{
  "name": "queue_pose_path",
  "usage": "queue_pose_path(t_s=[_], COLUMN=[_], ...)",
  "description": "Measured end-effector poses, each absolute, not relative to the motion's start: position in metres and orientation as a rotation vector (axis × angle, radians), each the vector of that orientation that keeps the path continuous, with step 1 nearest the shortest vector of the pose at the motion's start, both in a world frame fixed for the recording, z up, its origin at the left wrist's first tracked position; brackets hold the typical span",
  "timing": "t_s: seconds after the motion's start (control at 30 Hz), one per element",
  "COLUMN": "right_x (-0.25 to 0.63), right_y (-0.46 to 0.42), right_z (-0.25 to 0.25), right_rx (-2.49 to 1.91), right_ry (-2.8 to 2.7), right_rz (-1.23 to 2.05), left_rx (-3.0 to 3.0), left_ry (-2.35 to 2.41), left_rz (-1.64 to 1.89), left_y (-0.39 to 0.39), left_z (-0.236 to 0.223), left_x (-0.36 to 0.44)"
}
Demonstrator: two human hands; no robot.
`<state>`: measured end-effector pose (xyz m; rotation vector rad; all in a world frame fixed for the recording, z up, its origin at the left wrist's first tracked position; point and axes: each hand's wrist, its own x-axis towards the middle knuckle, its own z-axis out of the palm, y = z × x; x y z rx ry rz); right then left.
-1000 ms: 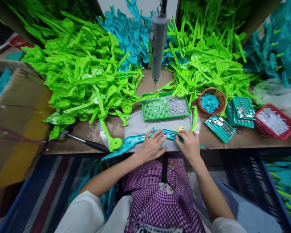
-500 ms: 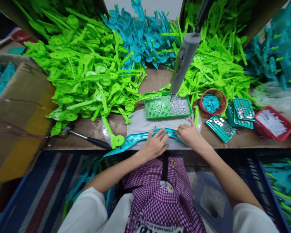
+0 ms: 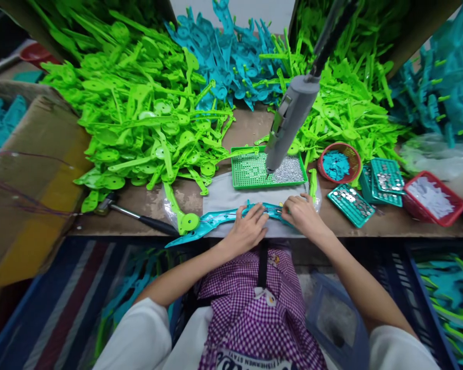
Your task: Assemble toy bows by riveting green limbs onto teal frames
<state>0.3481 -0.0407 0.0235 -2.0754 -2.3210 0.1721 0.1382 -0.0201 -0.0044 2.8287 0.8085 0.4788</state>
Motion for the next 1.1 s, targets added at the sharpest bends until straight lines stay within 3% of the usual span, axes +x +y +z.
queue_pose_path(t_s=[0.43, 0.6, 0.83, 1.1], right_x=[0.37, 0.369, 0.354, 0.347], right_y=[-0.045, -0.052, -0.082, -0.095], right_z=[0.008, 0.007, 0.002, 0.004], right_rx=[-1.871, -1.927, -1.858, -1.893], right_ry=[-2.023, -2.01, -2.052, -2.114], right_rz=[0.584, 0.51, 0.089, -0.009], left_rx=[2.779, 2.765, 2.783, 2.812], left_ry=[0.836, 0.888, 0.942, 0.978], left_rz=[0.474, 0.471, 0.494, 0.502], left_y=[-0.022, -0.022, -0.023, -0.024], left_z=[-0.01, -0.01, -0.011, -0.014], left_x=[0.136, 0.134, 0.134, 0.135])
